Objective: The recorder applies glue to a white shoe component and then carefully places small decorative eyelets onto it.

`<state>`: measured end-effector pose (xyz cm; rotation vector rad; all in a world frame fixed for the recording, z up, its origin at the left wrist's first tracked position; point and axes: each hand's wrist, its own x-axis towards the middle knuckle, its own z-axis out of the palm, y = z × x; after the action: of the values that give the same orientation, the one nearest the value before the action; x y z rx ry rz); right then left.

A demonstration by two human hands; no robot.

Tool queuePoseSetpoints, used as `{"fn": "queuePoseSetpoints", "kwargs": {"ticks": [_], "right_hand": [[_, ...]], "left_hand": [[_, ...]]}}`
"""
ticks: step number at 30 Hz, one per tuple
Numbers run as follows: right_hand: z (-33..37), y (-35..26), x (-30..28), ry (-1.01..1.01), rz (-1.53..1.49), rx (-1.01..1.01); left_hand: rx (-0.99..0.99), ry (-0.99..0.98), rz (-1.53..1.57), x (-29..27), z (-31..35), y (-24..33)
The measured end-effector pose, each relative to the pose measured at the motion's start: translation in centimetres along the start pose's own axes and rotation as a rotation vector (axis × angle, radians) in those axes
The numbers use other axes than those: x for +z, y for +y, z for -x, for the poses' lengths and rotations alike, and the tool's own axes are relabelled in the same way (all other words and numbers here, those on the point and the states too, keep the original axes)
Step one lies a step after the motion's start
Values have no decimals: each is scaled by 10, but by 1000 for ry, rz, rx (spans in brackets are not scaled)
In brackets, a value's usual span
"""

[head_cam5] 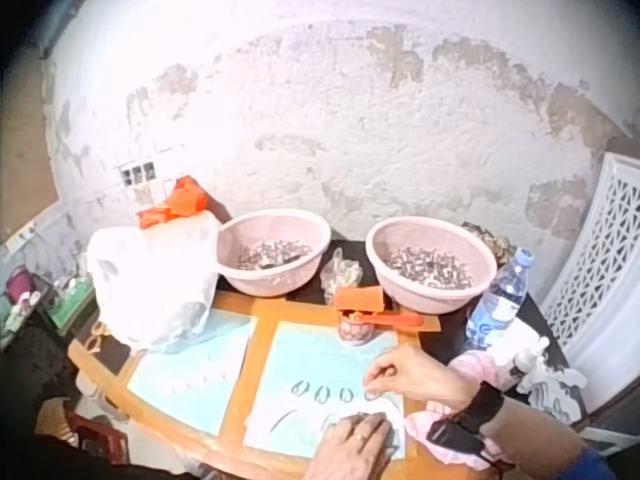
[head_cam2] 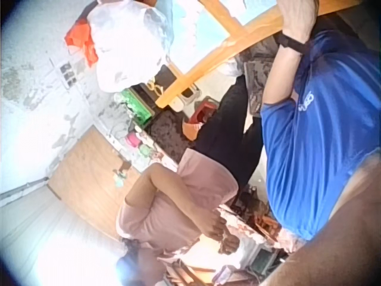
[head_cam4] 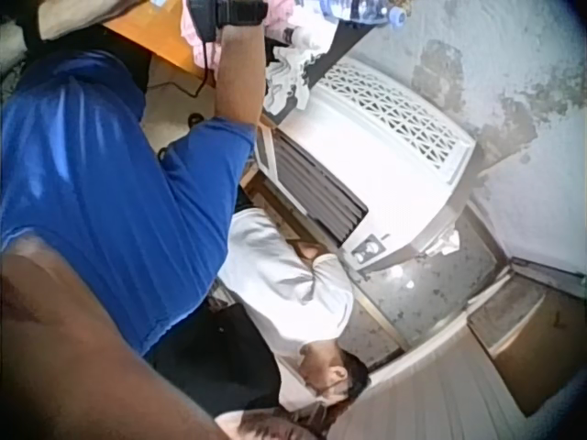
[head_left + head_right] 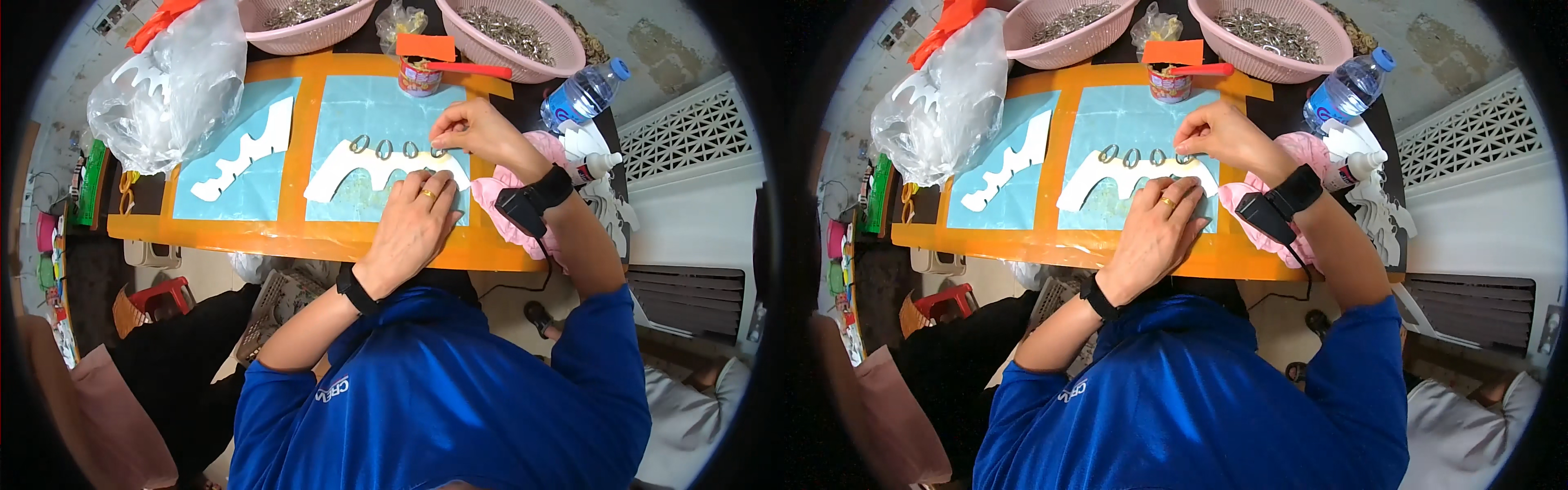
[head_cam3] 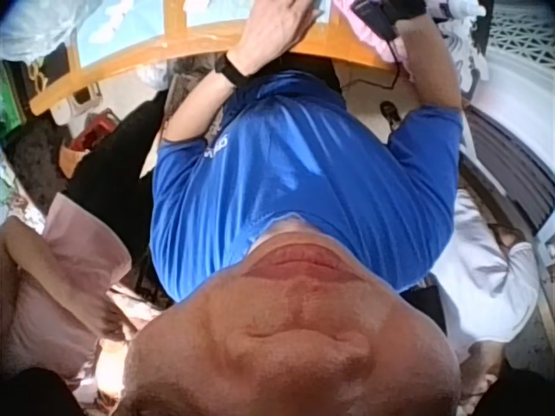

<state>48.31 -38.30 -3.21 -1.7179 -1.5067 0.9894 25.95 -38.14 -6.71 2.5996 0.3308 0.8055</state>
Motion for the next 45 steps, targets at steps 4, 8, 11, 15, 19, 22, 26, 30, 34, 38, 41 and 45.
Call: {"fn": "queuePoseSetpoints", "kwargs": {"ticks": [4,8,11,15,19,22,26,30,34,38,41,45], "right_hand": [[-2,4,3,-18,-36,7],[-6,11,5,-18,-7,-52],[-7,12,6,-15,15,-60],[-9,17,8,4,47,-80],[-8,17,10,14,19,-46],[-8,15,11,24,44,-46],[-6,15,13,64,97,-77],[-1,11,14,110,150,-89],[0,13,19,170,92,-27],[0,14,19,175,35,-48],[2,15,16,191,26,-70],[3,12,17,211,37,-82]], "left_hand": [[-7,-10,-1,0,-1,0],[-19,43,-51,-1,0,1],[-47,28,-98,-2,2,2],[-49,12,-119,-3,1,3],[-41,1,-134,-4,-1,3],[-32,-6,-147,-6,-3,3],[-34,-41,-172,-7,-6,4],[-32,-45,-175,-7,-7,5],[-31,-52,-171,-9,-10,6],[-56,-85,-159,-8,-10,5],[-31,-54,-153,-10,-13,6],[-31,-51,-167,-9,-12,7]]}}
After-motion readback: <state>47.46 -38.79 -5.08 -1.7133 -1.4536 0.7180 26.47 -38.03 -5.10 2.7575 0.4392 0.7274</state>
